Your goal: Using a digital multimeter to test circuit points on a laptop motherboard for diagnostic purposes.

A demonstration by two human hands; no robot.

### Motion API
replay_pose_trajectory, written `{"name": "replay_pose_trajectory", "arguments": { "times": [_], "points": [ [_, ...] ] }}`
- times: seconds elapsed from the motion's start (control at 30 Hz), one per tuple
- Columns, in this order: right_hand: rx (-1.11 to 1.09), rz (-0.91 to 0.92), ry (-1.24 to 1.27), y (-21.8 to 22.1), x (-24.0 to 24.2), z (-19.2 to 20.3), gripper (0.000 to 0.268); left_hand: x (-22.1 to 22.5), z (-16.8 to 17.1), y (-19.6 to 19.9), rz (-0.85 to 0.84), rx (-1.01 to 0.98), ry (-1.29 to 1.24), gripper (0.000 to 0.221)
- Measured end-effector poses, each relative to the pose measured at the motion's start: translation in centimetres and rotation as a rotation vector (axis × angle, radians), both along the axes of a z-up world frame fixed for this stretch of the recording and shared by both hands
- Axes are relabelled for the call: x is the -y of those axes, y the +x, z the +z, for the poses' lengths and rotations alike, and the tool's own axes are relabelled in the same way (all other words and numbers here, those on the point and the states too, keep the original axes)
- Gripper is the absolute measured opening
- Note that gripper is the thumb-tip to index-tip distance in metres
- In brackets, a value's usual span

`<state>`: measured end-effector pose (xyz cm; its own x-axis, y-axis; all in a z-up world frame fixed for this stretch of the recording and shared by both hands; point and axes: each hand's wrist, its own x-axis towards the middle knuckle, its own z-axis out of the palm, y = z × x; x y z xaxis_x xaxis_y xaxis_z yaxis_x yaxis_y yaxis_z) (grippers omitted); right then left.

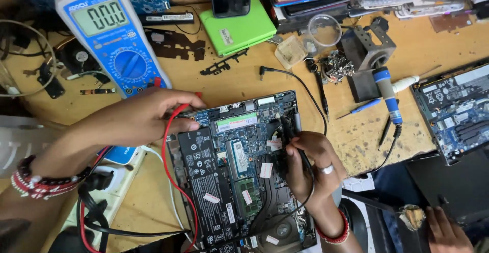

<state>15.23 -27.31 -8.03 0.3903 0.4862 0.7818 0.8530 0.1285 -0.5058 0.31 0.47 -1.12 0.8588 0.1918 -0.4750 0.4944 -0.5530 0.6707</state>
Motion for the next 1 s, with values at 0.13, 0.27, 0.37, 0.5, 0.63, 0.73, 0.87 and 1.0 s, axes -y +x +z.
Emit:
{"name": "replay_pose_trajectory", "arguments": {
  "times": [0.13, 0.27, 0.37, 0.5, 0.63, 0.73, 0.87, 1.0],
  "points": [
    [-0.061, 0.022, -0.024, 0.6, -0.8, 0.1, 0.012, -0.3, 0.4, 0.3, 0.058, 0.075, -0.097, 0.043],
    [-0.153, 0.034, -0.044, 0.7, -1.5, -0.1, 0.007, -0.8, -0.3, -0.1, 0.094, 0.134, -0.208, 0.035],
    [-0.163, 0.019, -0.108, 0.3, -1.6, 0.7, 0.008, -0.8, 0.6, -0.1, 0.07, 0.139, -0.167, 0.038],
    [-0.172, 0.013, -0.139, 0.4, -1.9, 0.9, 0.01, -0.7, 0.1, -0.2, 0.055, 0.158, -0.15, 0.038],
    [-0.179, 0.004, -0.169, 0.5, -1.8, 0.5, 0.011, -0.5, 0.5, 0.0, -0.022, 0.158, -0.088, 0.038],
    [-0.204, 0.004, -0.184, 0.6, -1.7, 0.3, 0.012, -0.3, 0.8, 0.0, -0.068, 0.16, -0.043, 0.04],
    [-0.238, 0.019, -0.175, 0.3, -1.7, 0.6, 0.012, -0.1, 1.3, -0.3, -0.114, 0.133, 0.019, 0.043],
    [-0.246, 0.015, -0.17, 0.4, -1.6, 0.8, 0.013, 0.1, 1.8, -0.5, -0.138, 0.087, 0.071, 0.046]
  ]
}}
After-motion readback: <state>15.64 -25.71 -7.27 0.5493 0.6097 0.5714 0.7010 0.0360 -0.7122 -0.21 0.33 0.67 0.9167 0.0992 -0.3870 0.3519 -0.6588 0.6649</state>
